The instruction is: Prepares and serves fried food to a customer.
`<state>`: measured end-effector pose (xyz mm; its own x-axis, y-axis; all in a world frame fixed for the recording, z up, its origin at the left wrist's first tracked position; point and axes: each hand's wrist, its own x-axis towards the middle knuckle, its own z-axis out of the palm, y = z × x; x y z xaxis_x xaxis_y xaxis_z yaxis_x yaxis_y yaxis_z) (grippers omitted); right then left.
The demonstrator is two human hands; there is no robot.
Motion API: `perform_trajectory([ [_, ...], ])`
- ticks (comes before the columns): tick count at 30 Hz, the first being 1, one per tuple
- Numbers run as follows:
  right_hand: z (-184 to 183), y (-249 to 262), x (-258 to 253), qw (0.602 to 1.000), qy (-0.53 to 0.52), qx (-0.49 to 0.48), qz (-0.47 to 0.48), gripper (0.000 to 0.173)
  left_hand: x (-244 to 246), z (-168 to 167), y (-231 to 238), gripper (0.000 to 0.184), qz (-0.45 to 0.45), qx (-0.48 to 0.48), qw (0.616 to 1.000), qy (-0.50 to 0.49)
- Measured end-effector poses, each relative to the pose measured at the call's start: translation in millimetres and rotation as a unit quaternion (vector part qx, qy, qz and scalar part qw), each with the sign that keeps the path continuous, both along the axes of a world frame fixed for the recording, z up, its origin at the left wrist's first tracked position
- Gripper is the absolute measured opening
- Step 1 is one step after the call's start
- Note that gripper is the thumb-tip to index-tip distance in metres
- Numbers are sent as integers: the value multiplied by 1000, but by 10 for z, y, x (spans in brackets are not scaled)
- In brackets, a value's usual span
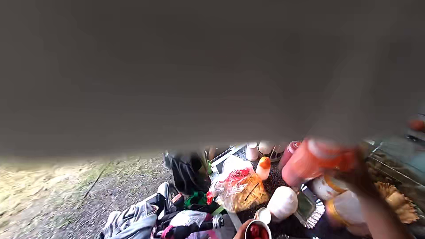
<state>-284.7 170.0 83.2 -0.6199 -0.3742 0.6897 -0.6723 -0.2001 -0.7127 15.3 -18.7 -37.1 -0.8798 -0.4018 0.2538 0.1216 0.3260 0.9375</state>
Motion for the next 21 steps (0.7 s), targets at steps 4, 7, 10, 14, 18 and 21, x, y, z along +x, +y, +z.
perform_trajectory([
  [4, 625, 259, 327, 999, 4, -19, -35, 102, -55, 231, -62, 68, 33, -38, 998, 42],
  [7, 672, 236, 542, 987, 94, 126, -33, 103, -106, 389, -61, 68, 56, -68, 995, 49],
  [10, 593, 253, 778, 940, 196, 271, -63, 97, -143, 492, -64, 65, 54, -124, 990, 31],
  [14, 545, 296, 1051, 829, 361, 425, -44, 94, -150, 510, 0, 65, 20, -154, 987, -34],
  [18, 489, 376, 1150, 749, 440, 495, -18, 96, -149, 448, 68, 68, 18, -179, 982, -54],
  [21, 516, 417, 1191, 716, 466, 520, -14, 90, -154, 388, 111, 69, 4, -183, 981, -58],
])
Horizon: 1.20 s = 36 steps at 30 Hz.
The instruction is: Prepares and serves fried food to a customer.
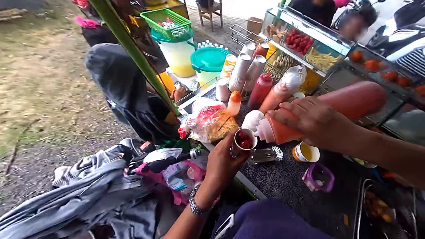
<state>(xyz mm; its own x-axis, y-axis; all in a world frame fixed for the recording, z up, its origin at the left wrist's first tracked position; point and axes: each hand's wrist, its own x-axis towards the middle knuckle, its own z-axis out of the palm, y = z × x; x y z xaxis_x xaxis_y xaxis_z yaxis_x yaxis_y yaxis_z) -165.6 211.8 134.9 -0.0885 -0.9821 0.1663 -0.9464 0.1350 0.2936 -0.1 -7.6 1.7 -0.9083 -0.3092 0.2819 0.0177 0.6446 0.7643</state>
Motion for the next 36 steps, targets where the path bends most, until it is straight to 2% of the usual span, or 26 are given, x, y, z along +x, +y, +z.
perform_trajectory([
  [6, 106, -103, 84, 997, 65, 28, 4, 65, -17, -51, 91, 69, -29, 0, 999, -15],
  [15, 242, -155, 161, 991, 114, 46, 56, 58, -42, -70, 88, 68, -29, 20, 999, -1],
  [18, 258, -157, 102, 989, 125, 59, 47, 46, -56, -82, 92, 68, -29, 25, 999, 0],
  [22, 345, -202, 17, 993, 87, 68, 39, 57, -140, -11, 83, 64, -48, 58, 997, 11],
  [25, 461, -227, -277, 992, -116, 56, 10, 80, -245, 236, -32, 60, -79, 92, 992, 28],
  [27, 482, -245, -513, 957, -290, -11, -26, 91, -318, 476, -169, 58, -92, 105, 989, 42],
  [29, 452, -272, -698, 900, -415, -130, -28, 99, -359, 708, -305, 60, -96, 116, 987, 65],
  [32, 325, -375, -832, 831, -463, -302, -55, 108, -368, 932, -435, 66, -87, 123, 985, 88],
  [34, 53, -502, -933, 790, -473, -384, -76, 108, -386, 945, -485, 67, -69, 138, 983, 102],
  [36, -374, -692, -1037, 761, -468, -440, -93, 106, -403, 865, -535, 70, -49, 154, 982, 100],
])
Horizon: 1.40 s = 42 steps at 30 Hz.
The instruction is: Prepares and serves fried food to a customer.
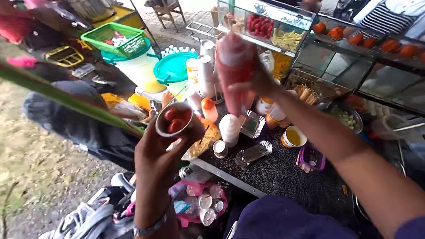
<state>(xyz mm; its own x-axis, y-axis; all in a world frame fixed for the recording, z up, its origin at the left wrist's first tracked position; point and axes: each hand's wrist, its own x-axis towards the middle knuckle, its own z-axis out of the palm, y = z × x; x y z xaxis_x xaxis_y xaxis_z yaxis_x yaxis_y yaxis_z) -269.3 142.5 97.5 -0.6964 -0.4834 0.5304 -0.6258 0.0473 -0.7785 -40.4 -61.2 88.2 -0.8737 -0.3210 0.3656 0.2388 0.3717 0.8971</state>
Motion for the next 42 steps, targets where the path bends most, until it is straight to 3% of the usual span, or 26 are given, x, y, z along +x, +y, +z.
perform_trajectory([
  [3, -645, -281, -128, 998, -4, -26, -56, 100, -20, -233, -90, 77, 5, 12, 1000, -14],
  [6, -1062, -453, -92, 992, -55, 33, -113, 103, -28, -305, -35, 79, 41, 4, 998, -50],
  [9, -1368, -567, -39, 987, -69, 41, -138, 102, -99, -340, 10, 80, 36, 9, 997, -64],
  [11, -1363, -511, -54, 989, -70, 58, -112, 100, -160, -393, 9, 80, 18, 5, 998, -66],
  [13, -1021, -234, 3, 992, -26, 68, -104, 82, -205, -410, 52, 82, 11, -2, 997, -71],
  [14, -767, 9, 46, 991, 19, 64, -114, 64, -221, -413, 73, 83, 7, -4, 998, -69],
  [16, -395, 624, 15, 972, 126, 37, -196, 23, -238, -438, 91, 85, 0, -4, 998, -57],
  [17, -320, 996, -28, 953, 140, 59, -261, 15, -234, -453, 96, 85, 4, -3, 998, -56],
  [19, -423, 1746, -173, 906, 59, 176, -381, 17, -216, -540, 51, 82, 5, -2, 999, -43],
  [21, -739, 2324, -300, 852, -110, 279, -429, 24, -199, -638, 4, 76, -2, -2, 1000, -25],
  [23, -1180, 2629, -339, 814, -212, 295, -453, 38, -210, -628, 68, 75, -17, -10, 999, -26],
  [25, -1520, 2661, -307, 809, -248, 260, -465, 43, -249, -557, 201, 76, -39, -1, 999, -31],
  [29, -1817, 2497, -336, 825, -240, 207, -468, 28, -283, -380, 442, 79, -56, 0, 997, -44],
  [33, -1723, 2453, -307, 831, -218, 234, -455, 24, -249, -371, 524, 80, -44, -9, 998, -42],
  [37, -1409, 2552, -73, 865, -124, 196, -444, 33, -248, -426, 649, 75, -26, -42, 998, -47],
  [39, -1089, 2520, 181, 896, -25, 117, -428, 37, -256, -465, 690, 72, -27, -63, 997, -43],
  [42, -406, 2122, 527, 933, 113, -97, -328, 20, -253, -520, 744, 66, -37, -73, 996, -47],
])
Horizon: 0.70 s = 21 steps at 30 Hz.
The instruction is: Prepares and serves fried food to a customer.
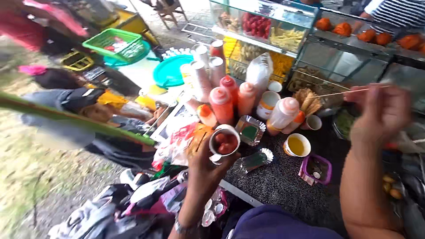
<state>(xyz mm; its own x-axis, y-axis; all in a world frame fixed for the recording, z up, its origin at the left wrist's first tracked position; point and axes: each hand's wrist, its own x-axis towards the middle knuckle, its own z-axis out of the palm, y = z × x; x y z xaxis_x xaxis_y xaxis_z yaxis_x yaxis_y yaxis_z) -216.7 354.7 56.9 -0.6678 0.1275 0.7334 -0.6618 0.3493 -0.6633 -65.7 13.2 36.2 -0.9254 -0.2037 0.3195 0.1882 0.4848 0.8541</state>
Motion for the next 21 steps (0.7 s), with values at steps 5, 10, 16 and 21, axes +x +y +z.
perform_trajectory([
  [5, 649, -954, 538, 972, 115, 66, 195, 14, 50, -66, 37, 64, -5, -11, 1000, 1],
  [10, 719, -1583, 598, 929, 156, 172, 289, 14, 179, -71, -48, 65, 12, -34, 999, 14],
  [16, 586, -2026, 505, 898, 92, 224, 368, 36, 257, -99, -334, 62, 41, 14, 999, -1],
  [21, 580, -1917, 340, 893, -44, 152, 420, 71, -70, 0, -1015, 63, 143, 48, 988, -15],
])
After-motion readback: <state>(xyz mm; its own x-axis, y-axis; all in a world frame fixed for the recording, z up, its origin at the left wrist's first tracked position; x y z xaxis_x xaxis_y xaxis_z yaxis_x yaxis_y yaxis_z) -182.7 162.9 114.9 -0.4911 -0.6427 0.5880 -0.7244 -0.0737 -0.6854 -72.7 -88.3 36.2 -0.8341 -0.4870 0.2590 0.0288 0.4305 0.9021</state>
